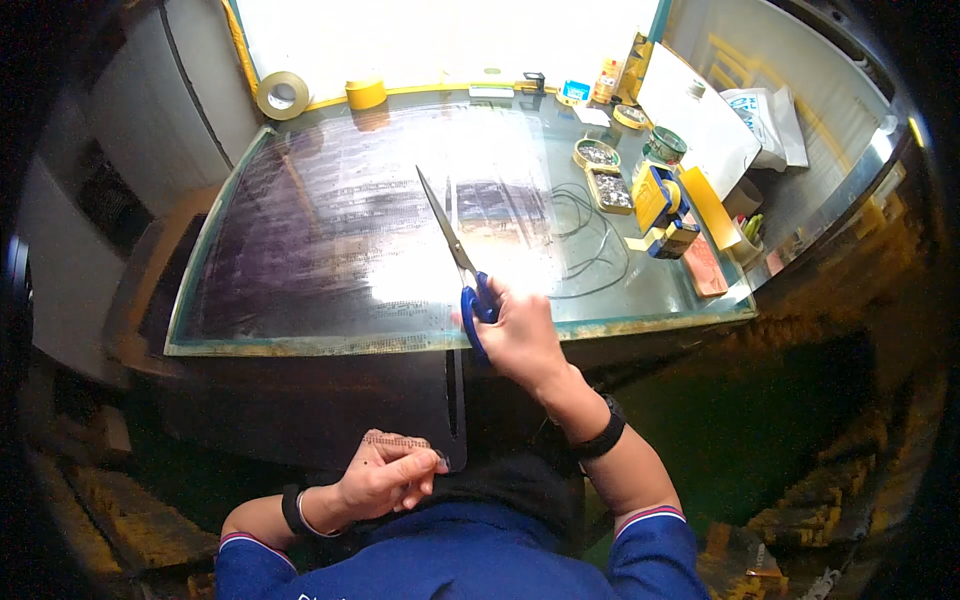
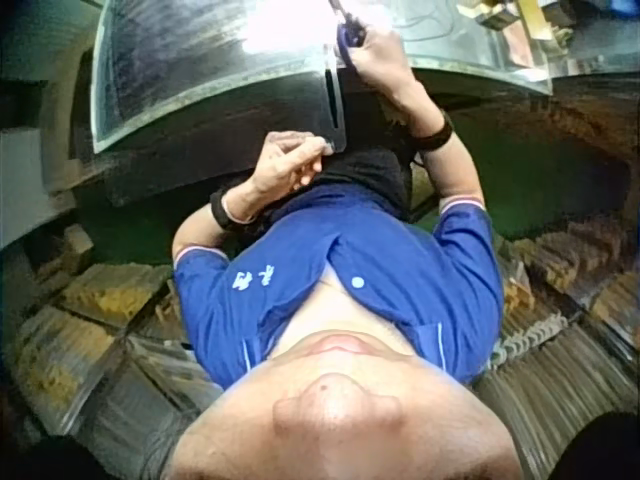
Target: Cutting a patterned film or stencil sheet using scissors on a light table workstation.
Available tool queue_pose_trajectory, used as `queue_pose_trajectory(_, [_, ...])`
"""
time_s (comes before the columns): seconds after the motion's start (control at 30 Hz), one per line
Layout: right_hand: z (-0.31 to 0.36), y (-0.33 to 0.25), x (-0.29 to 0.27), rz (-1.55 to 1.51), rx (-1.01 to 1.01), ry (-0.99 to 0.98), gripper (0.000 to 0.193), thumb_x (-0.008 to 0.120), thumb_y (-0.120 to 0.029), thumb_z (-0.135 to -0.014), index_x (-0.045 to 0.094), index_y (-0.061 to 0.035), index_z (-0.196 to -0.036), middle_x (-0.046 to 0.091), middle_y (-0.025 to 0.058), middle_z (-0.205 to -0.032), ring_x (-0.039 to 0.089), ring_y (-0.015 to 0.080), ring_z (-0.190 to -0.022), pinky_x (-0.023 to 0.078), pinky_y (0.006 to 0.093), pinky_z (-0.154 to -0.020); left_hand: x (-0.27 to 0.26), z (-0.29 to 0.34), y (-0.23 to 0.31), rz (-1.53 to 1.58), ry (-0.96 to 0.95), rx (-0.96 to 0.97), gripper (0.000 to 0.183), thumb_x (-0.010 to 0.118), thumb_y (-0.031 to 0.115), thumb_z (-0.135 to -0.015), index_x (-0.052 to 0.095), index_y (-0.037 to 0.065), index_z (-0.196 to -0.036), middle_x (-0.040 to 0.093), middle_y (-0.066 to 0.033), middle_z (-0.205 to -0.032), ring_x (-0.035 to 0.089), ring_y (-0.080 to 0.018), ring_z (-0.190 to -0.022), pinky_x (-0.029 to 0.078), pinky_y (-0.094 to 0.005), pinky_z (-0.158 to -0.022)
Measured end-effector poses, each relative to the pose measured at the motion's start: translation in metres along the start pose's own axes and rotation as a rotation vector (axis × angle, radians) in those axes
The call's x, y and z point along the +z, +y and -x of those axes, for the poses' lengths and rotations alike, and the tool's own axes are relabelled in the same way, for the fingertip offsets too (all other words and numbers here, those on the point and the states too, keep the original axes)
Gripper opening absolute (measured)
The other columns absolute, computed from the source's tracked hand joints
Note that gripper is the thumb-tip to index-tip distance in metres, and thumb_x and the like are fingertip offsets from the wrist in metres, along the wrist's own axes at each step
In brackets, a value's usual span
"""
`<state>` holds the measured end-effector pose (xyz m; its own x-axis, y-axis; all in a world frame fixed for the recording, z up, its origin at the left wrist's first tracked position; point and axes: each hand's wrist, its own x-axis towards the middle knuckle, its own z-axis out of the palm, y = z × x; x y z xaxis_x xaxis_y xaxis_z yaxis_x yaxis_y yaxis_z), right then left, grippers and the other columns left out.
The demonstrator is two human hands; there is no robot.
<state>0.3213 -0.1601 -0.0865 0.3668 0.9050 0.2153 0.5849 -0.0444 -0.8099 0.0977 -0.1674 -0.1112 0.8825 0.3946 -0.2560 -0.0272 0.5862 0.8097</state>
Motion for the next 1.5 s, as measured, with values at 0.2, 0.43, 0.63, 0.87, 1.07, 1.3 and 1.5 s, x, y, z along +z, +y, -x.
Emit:
queue_pose_trajectory(0.2, [-0.003,-0.004,-0.029,0.228,-0.134,0.401,0.023,0.066,-0.015,-0.074,0.056,-0.0026,-0.090,0.061,0.0117,-0.066,0.061,0.0270,-0.059,0.047,0.0330,-0.056,-0.003,0.006,-0.003,-0.001,-0.022,-0.003,0.019,0.053,0.013,-0.088,0.062,-0.003,-0.082,0.058,-0.0064,-0.062,0.049,-0.0083,-0.043,0.036,-0.0186,-0.036])
queue_pose_trajectory(0.43, [0.040,-0.020,0.003,-0.626,0.304,-0.214,0.019,0.072,-0.012,-0.073,0.058,0.0006,-0.079,0.065,0.0062,-0.075,0.060,0.0093,-0.069,0.049,0.0216,-0.062,-0.012,-0.007,-0.008,0.051,-0.021,0.022,0.022,0.053,0.015,-0.088,0.062,-0.005,-0.088,0.060,-0.0093,-0.068,0.053,-0.0104,-0.048,0.040,-0.0184,-0.040])
queue_pose_trajectory(0.63, [0.036,-0.011,0.015,-0.449,0.091,0.056,0.019,0.069,-0.004,-0.072,0.052,0.0022,-0.080,0.065,0.0115,-0.083,0.060,0.0102,-0.076,0.048,0.0232,-0.067,-0.056,0.038,-0.005,0.045,0.416,0.179,0.046,0.052,0.039,-0.084,0.057,-0.003,-0.101,0.061,-0.0118,-0.078,0.059,-0.0162,-0.057,0.047,-0.0219,-0.047])
queue_pose_trajectory(0.87, [0.039,-0.002,-0.005,-0.445,0.027,0.102,0.017,0.067,0.001,-0.072,0.052,0.0020,-0.079,0.065,0.0121,-0.083,0.062,0.0112,-0.077,0.048,0.0221,-0.068,-0.144,0.130,0.049,0.289,1.290,0.656,0.039,0.050,0.044,-0.082,0.060,0.008,-0.094,0.061,-0.0024,-0.077,0.057,-0.0138,-0.065,0.045,-0.0254,-0.053])
queue_pose_trajectory(1.07, [0.053,0.016,-0.010,-0.338,-0.021,0.169,0.017,0.068,0.002,-0.071,0.052,0.0009,-0.076,0.066,0.0126,-0.082,0.064,0.0148,-0.078,0.049,0.0234,-0.066,-0.164,0.165,0.082,-0.022,1.049,0.244,0.023,0.056,0.024,-0.083,0.060,0.004,-0.095,0.064,-0.0078,-0.077,0.062,-0.0149,-0.060,0.048,-0.0214,-0.047])
queue_pose_trajectory(1.3, [0.071,0.020,-0.015,-0.257,-0.054,0.269,0.018,0.069,0.002,-0.071,0.054,0.0007,-0.081,0.066,0.0125,-0.081,0.064,0.0156,-0.078,0.050,0.0240,-0.068,-0.154,0.154,0.108,-0.555,0.765,0.097,0.037,0.049,0.011,-0.088,0.041,-0.005,-0.120,0.063,-0.0203,-0.081,0.064,-0.0192,-0.057,0.047,-0.0200,-0.039])
queue_pose_trajectory(1.5, [0.073,0.026,-0.014,-0.319,0.014,0.274,0.019,0.070,0.001,-0.071,0.054,0.0011,-0.081,0.066,0.0124,-0.083,0.062,0.0121,-0.075,0.049,0.0230,-0.067,-0.154,0.141,0.105,-0.567,0.790,0.263,0.033,0.046,0.010,-0.089,0.043,-0.004,-0.119,0.062,-0.0204,-0.081,0.063,-0.0195,-0.055,0.047,-0.0209,-0.039])
